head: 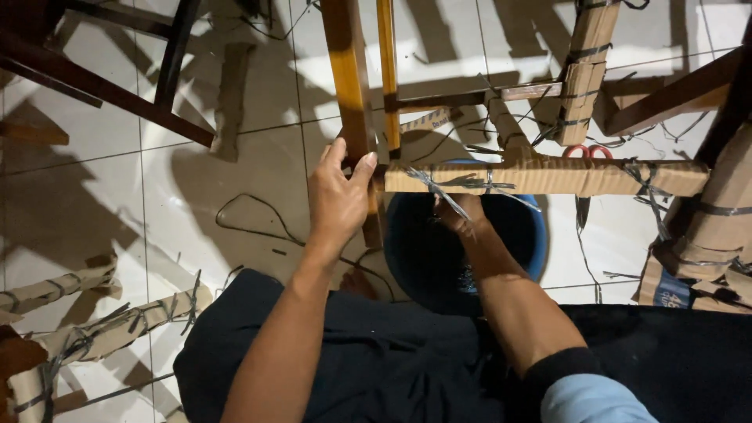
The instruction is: The person sits on the floor and wraps a corrugated cardboard strip around a wooden chair leg using wire. They repeatedly twist the wire to secure the cardboard in place. The person then picks up a larger piece of cardboard and wraps it around another chair leg.
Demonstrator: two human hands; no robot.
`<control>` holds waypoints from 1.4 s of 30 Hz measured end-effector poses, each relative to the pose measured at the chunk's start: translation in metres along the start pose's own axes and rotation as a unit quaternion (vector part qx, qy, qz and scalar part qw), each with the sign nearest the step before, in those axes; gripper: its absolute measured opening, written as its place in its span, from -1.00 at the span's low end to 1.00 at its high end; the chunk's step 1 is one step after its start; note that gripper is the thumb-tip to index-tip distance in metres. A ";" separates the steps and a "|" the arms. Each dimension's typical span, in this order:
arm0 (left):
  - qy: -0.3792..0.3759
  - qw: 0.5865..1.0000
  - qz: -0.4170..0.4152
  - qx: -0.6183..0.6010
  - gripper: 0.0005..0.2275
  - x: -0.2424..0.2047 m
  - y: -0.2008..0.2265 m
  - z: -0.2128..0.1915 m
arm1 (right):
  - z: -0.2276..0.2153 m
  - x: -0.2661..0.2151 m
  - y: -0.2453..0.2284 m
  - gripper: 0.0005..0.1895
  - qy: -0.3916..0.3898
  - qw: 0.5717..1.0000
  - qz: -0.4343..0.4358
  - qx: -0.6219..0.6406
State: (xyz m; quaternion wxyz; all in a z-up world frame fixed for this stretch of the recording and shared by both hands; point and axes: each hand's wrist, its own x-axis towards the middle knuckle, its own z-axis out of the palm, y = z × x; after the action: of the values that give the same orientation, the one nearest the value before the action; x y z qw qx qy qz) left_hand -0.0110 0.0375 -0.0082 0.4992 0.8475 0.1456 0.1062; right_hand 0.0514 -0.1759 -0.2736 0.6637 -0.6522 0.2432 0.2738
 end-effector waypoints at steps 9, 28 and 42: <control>-0.004 1.000 -0.020 -0.011 -0.63 -0.003 0.015 -0.001 | -0.008 -0.085 -0.004 -0.80 -0.022 0.977 -0.023 0.211; -0.265 0.934 0.196 -0.136 -0.54 -0.083 0.096 0.030 | -0.088 -0.299 -0.175 -0.90 -0.249 0.933 -0.235 -0.110; 0.037 0.967 0.252 -0.012 -0.87 -0.039 0.087 0.002 | -0.162 -0.315 -0.200 -0.65 0.170 0.834 -0.473 -0.228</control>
State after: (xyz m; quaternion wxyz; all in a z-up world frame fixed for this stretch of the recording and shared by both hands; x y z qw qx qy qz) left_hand -0.0342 -0.0181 0.0655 0.4605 0.8464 -0.0559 0.2615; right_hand -0.0375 -0.3520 0.0820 0.4933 -0.8565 -0.0558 -0.1412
